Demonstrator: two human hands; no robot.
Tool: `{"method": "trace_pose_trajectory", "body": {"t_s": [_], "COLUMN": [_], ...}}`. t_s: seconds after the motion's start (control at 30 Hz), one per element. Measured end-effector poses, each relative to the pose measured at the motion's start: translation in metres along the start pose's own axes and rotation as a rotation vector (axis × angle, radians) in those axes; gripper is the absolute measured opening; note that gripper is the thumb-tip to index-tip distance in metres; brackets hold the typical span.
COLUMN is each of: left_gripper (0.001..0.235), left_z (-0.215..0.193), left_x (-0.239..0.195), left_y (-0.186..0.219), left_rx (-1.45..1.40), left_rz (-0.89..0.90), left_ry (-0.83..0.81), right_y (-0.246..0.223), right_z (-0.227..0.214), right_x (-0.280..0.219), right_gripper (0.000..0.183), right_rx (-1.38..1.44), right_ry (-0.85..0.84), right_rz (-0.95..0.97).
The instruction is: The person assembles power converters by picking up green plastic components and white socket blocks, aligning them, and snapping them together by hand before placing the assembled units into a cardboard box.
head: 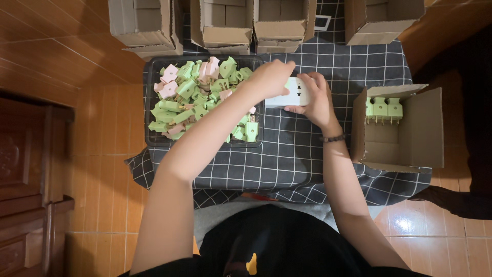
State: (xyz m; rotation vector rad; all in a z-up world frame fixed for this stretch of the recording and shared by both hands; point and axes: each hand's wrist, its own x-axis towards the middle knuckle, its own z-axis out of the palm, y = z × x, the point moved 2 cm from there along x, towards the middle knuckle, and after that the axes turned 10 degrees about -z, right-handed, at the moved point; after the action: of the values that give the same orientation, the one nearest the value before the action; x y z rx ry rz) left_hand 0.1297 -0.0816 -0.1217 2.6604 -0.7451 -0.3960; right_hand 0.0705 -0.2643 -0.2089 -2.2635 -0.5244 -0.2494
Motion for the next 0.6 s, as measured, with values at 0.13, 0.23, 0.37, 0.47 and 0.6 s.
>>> {"method": "trace_pose_trajectory", "body": {"t_s": [0.13, 0.23, 0.37, 0.47, 0.6], "left_gripper": [0.029, 0.017, 0.013, 0.024, 0.044], "left_z": [-0.005, -0.028, -0.003, 0.002, 0.006], "left_x": [0.005, -0.017, 0.001, 0.001, 0.011], "left_y": [-0.007, 0.024, 0.016, 0.021, 0.03], "left_rx": [-0.215, -0.277, -0.161, -0.131, -0.079], "left_rz": [-0.04, 0.013, 0.097, 0.081, 0.102], "left_ry": [-0.001, -0.027, -0.017, -0.019, -0.02], "right_y": [0.0, 0.006, 0.013, 0.003, -0.009], "right_z": [-0.002, 0.002, 0.005, 0.0, -0.005], "right_x": [-0.001, -0.002, -0.006, -0.004, -0.002], "right_gripper": [0.098, 0.1, 0.098, 0.097, 0.099], "right_rx": [0.013, 0.025, 0.035, 0.022, 0.066], "right_ry": [0.001, -0.005, -0.022, -0.017, -0.03], "right_rz": [-0.021, -0.011, 0.007, -0.007, 0.033]}}
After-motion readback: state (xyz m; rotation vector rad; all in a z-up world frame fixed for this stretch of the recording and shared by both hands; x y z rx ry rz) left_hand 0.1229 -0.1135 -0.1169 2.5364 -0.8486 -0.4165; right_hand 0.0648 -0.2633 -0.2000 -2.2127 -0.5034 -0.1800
